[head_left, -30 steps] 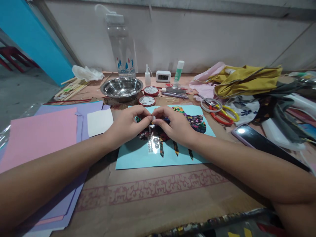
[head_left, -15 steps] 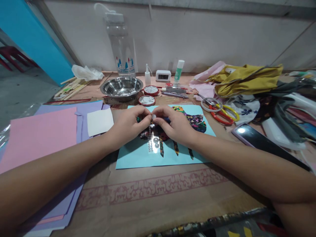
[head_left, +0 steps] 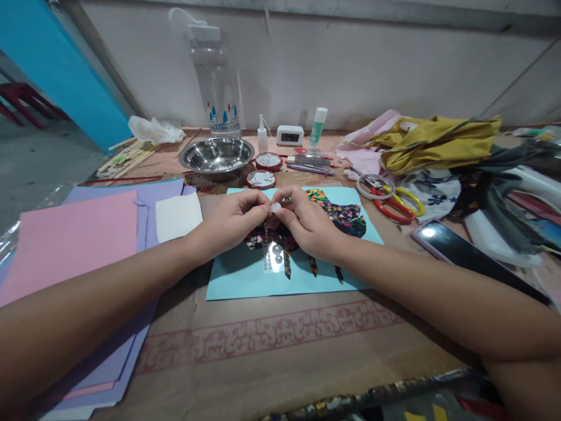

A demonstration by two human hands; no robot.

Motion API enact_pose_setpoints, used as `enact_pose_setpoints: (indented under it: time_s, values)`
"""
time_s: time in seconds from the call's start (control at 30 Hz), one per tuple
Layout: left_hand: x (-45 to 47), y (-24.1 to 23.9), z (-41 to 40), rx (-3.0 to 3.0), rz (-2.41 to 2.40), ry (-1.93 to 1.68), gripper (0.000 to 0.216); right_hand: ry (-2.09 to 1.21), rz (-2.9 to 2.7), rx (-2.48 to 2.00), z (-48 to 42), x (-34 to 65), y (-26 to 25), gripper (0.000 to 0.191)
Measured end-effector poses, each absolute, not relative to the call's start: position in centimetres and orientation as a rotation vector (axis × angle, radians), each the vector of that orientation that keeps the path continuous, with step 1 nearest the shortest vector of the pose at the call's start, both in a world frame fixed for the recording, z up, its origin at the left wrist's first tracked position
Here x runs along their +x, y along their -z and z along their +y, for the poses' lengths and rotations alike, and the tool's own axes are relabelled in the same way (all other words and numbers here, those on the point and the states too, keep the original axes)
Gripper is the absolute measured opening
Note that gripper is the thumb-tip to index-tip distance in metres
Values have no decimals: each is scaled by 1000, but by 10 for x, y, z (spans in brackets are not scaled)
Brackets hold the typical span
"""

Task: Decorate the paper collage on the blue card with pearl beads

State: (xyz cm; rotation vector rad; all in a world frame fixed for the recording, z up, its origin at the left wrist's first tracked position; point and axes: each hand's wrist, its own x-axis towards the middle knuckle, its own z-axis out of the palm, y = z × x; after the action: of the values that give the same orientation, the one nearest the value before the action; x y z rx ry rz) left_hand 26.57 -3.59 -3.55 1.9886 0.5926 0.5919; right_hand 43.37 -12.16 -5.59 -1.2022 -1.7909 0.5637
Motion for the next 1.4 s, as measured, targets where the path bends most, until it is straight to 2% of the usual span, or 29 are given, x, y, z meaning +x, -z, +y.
enact_pose_setpoints:
  time_s: [0.2,0.53,0.7,0.87,1.4]
  values:
    - [264,36,-27,1883,618,-673,14,-647,-1659,-1204,-116,439,59,11]
    - [264,41,-29,2100,593,-730,42,-608,-1727,-1233,-119,438,60,14]
    - [264,41,-28,2069,617,-729,30,-564,-1729,-1246,-117,440,61,13]
    - [262,40,-30,2065,610,-672,29,-513,-1735,-1286,-117,440,61,14]
    - [262,39,-32,2427,630,-815,15,-443,-1781,-1348,-118,437,58,9]
